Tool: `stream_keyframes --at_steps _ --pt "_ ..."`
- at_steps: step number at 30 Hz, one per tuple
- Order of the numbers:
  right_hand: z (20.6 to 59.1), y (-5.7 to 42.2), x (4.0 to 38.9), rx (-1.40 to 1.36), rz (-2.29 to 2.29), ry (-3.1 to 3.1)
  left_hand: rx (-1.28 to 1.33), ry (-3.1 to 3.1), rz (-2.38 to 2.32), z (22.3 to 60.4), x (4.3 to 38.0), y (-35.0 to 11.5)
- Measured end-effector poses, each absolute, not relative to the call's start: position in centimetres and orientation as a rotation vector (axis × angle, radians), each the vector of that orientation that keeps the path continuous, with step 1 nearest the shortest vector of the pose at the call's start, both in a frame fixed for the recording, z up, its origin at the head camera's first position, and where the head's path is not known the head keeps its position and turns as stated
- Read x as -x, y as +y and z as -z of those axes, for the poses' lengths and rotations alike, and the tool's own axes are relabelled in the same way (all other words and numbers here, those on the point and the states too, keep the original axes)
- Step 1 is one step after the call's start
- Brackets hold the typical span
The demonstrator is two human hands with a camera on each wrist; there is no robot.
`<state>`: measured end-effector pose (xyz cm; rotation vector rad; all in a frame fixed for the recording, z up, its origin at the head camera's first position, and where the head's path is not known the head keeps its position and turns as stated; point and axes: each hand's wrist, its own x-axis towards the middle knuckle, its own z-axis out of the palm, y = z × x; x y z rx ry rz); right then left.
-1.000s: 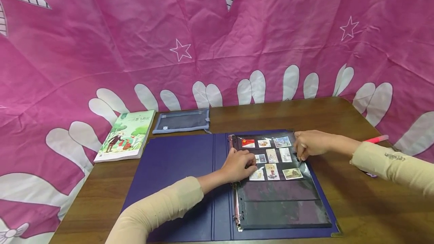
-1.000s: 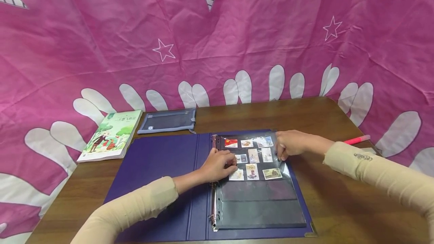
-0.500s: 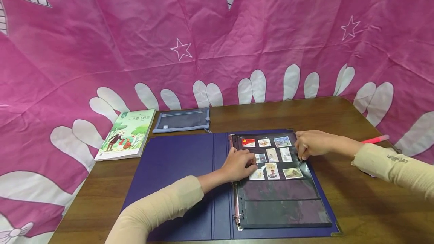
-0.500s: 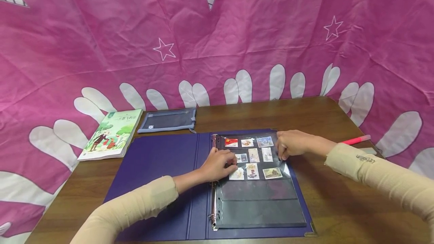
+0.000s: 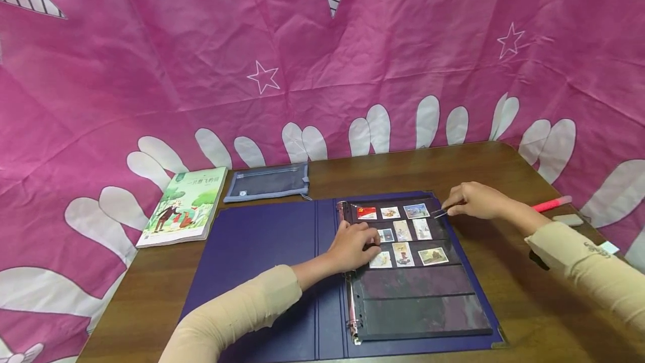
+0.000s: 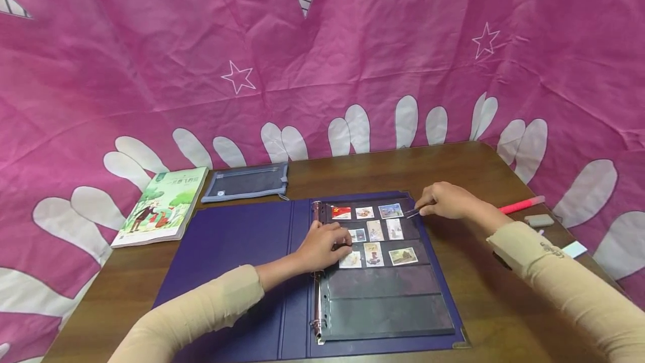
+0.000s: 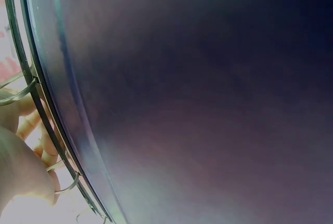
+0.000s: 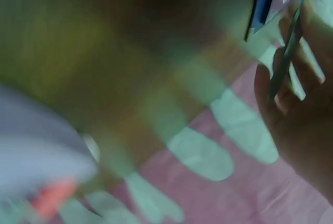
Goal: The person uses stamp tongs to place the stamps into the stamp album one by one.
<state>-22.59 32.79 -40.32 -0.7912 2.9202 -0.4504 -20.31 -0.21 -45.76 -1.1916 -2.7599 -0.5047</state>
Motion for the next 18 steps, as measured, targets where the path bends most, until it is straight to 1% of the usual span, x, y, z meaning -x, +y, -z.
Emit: stream_keyframes --at_steps 3,7,13,18 --pt "41.4 33.3 22.6 0.532 0.498 3.045 1.208 -2.749 0.502 45.9 20.4 -0.2" --pt "42.8 33.1 23.7 0.212 0.606 3.064 1.21 -2.787 0.501 46.1 20.4 -0.9" --pt "43.4 34.0 26.3 -0.058 0.613 3.119 1.255 -2.818 0.55 45.9 20.7 -1.2" --pt "44.0 35.0 27.4 -0.203 0.535 3.074 1.323 -2.846 0.602 46.0 20.6 -1.1"
